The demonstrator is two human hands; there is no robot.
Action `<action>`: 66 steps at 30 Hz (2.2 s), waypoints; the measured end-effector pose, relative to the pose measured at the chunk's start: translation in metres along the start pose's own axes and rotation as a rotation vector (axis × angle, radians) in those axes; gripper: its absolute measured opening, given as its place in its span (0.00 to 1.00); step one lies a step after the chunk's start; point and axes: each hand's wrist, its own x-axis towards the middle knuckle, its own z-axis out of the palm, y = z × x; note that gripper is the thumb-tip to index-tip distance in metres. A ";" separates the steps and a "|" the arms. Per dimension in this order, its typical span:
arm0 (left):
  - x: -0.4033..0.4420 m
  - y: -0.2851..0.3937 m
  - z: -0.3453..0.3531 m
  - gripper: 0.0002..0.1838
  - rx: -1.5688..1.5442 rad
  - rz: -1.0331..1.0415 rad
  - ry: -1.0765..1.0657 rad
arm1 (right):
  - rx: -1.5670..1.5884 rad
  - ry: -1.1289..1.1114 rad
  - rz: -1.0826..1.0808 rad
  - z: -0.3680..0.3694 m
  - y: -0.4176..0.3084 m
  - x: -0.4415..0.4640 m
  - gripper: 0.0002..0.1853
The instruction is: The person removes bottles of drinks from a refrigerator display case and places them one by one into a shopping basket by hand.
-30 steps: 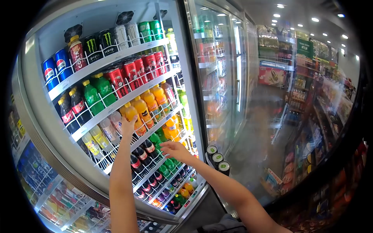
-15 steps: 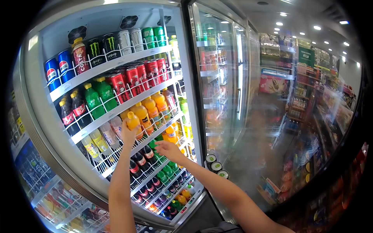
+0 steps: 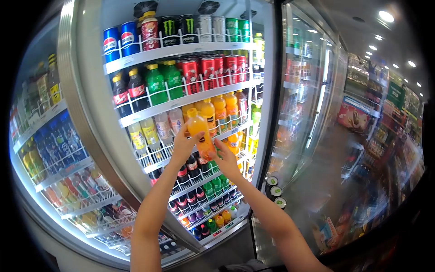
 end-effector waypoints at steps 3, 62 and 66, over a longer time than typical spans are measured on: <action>-0.023 0.003 -0.016 0.29 -0.025 -0.072 -0.092 | -0.061 -0.101 0.009 0.003 -0.010 -0.010 0.38; -0.644 0.209 -0.262 0.29 -0.045 -0.673 1.075 | 0.599 -1.590 0.391 0.346 -0.094 -0.434 0.33; -0.700 0.207 -0.264 0.29 -0.014 -0.739 1.116 | 0.573 -1.693 0.476 0.370 -0.097 -0.469 0.35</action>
